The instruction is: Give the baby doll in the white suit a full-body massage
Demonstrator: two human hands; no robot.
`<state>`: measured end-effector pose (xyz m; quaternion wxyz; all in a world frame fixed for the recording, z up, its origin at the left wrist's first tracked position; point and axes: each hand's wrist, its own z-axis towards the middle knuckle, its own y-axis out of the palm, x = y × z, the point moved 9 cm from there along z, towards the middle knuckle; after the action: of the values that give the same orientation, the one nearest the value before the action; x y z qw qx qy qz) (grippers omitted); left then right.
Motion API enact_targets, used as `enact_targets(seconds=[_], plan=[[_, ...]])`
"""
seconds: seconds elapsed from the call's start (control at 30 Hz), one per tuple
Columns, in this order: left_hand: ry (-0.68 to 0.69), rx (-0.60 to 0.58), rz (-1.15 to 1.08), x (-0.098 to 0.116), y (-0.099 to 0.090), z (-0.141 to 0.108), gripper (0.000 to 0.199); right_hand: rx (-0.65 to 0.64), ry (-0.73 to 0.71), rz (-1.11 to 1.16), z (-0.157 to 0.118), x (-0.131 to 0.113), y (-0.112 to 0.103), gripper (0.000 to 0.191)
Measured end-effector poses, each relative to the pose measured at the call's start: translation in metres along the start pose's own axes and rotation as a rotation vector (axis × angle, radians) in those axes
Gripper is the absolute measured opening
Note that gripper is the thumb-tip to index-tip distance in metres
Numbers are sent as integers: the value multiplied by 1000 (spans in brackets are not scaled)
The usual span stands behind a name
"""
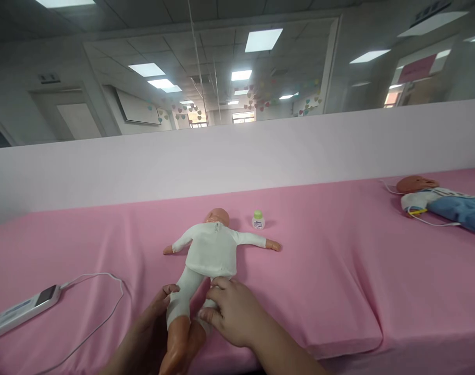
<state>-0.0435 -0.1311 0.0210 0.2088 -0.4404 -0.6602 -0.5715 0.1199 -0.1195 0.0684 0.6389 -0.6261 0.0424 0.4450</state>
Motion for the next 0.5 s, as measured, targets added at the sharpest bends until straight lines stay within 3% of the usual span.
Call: enact_targets(seconds=[0.1, 0.27, 0.37, 0.5], plan=[[2, 11, 68, 2, -5, -3, 35, -8, -2, -56, -4, 3, -3, 28], [38, 18, 305, -17, -22, 5, 46, -45, -16, -82, -14, 6, -12, 29], [134, 14, 695, -20, -22, 5, 42, -61, 2, -91, -22, 8, -17, 29], [287, 58, 1206, -1, -11, -5, 37, -21, 43, 49, -29, 19, -28, 29]])
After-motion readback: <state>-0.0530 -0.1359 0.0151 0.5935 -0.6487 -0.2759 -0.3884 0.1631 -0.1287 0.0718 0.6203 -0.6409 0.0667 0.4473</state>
